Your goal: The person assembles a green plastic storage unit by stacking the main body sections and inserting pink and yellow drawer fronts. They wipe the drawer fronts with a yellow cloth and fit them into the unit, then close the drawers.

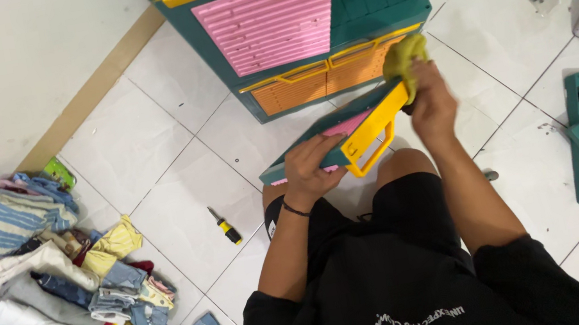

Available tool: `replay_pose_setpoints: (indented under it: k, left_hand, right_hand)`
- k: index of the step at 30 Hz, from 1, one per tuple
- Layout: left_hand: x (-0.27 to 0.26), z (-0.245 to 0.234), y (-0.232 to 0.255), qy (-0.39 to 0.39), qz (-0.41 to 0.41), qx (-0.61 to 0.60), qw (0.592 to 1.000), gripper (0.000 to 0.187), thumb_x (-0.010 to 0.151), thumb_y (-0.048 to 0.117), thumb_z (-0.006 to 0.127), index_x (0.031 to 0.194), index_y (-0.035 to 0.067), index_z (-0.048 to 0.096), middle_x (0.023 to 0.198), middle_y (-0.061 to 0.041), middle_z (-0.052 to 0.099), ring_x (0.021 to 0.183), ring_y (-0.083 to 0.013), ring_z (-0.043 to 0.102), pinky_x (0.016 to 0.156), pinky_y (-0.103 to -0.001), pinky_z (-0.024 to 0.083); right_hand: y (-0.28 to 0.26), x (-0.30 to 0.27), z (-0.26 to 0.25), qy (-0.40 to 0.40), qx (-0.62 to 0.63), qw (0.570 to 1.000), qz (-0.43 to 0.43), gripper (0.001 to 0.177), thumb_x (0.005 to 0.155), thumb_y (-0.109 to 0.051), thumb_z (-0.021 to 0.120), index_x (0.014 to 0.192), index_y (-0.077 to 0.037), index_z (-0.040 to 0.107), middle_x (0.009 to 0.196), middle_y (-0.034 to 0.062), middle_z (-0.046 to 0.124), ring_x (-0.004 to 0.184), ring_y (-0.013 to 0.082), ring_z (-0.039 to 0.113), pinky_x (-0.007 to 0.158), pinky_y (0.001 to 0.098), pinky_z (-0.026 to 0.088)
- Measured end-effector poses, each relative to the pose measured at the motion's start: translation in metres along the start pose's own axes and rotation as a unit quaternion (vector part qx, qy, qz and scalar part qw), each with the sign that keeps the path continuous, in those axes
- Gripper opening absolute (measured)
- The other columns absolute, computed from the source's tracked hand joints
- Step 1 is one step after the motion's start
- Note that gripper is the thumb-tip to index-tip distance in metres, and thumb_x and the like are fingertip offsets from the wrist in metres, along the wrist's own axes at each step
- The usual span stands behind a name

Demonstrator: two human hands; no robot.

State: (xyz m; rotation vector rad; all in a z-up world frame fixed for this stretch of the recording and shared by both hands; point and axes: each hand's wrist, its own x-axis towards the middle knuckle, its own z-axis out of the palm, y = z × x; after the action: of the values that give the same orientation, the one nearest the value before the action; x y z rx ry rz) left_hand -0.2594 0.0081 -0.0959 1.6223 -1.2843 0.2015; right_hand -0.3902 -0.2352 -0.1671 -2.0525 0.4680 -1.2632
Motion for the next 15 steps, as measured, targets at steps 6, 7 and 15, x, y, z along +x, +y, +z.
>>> replay_pose_setpoints:
  k: [6, 7, 15]
  left_hand:
    - [-0.005, -0.014, -0.008, 0.004, -0.043, -0.081, 0.996, 0.042, 0.077, 0.013, 0.087, 0.114, 0.002, 0.070, 0.090, -0.011, 0.071, 0.076, -0.0246, 0.072, 0.066, -0.031, 0.056]
    - [-0.007, -0.016, -0.009, 0.007, -0.048, -0.088, 0.995, 0.041, 0.078, 0.013, 0.087, 0.114, 0.002, 0.070, 0.089, -0.011, 0.070, 0.075, -0.0240, 0.071, 0.066, -0.031, 0.055]
    - [-0.021, -0.012, -0.025, 0.010, -0.088, -0.199, 0.976, 0.038, 0.084, 0.015, 0.086, 0.113, 0.000, 0.067, 0.090, -0.011, 0.070, 0.078, -0.0207, 0.071, 0.070, -0.029, 0.055]
  right_hand:
    - [0.060, 0.020, -0.056, 0.247, 0.411, 0.857, 0.186, 0.024, 0.109, -0.015, 0.058, 0.131, -0.007, 0.055, 0.123, 0.0127, 0.065, 0.113, 0.0240, 0.065, 0.103, 0.0396, 0.057]
    - [0.063, 0.016, -0.061, 0.234, 0.477, 0.824, 0.194, 0.028, 0.105, -0.017, 0.059, 0.131, -0.009, 0.053, 0.122, 0.0119, 0.064, 0.112, 0.0240, 0.066, 0.101, 0.0395, 0.057]
    - [0.023, -0.015, -0.024, -0.013, 0.445, 0.874, 0.193, 0.054, 0.109, -0.039, 0.060, 0.144, -0.001, 0.049, 0.140, 0.0150, 0.060, 0.130, 0.0248, 0.059, 0.116, 0.0410, 0.047]
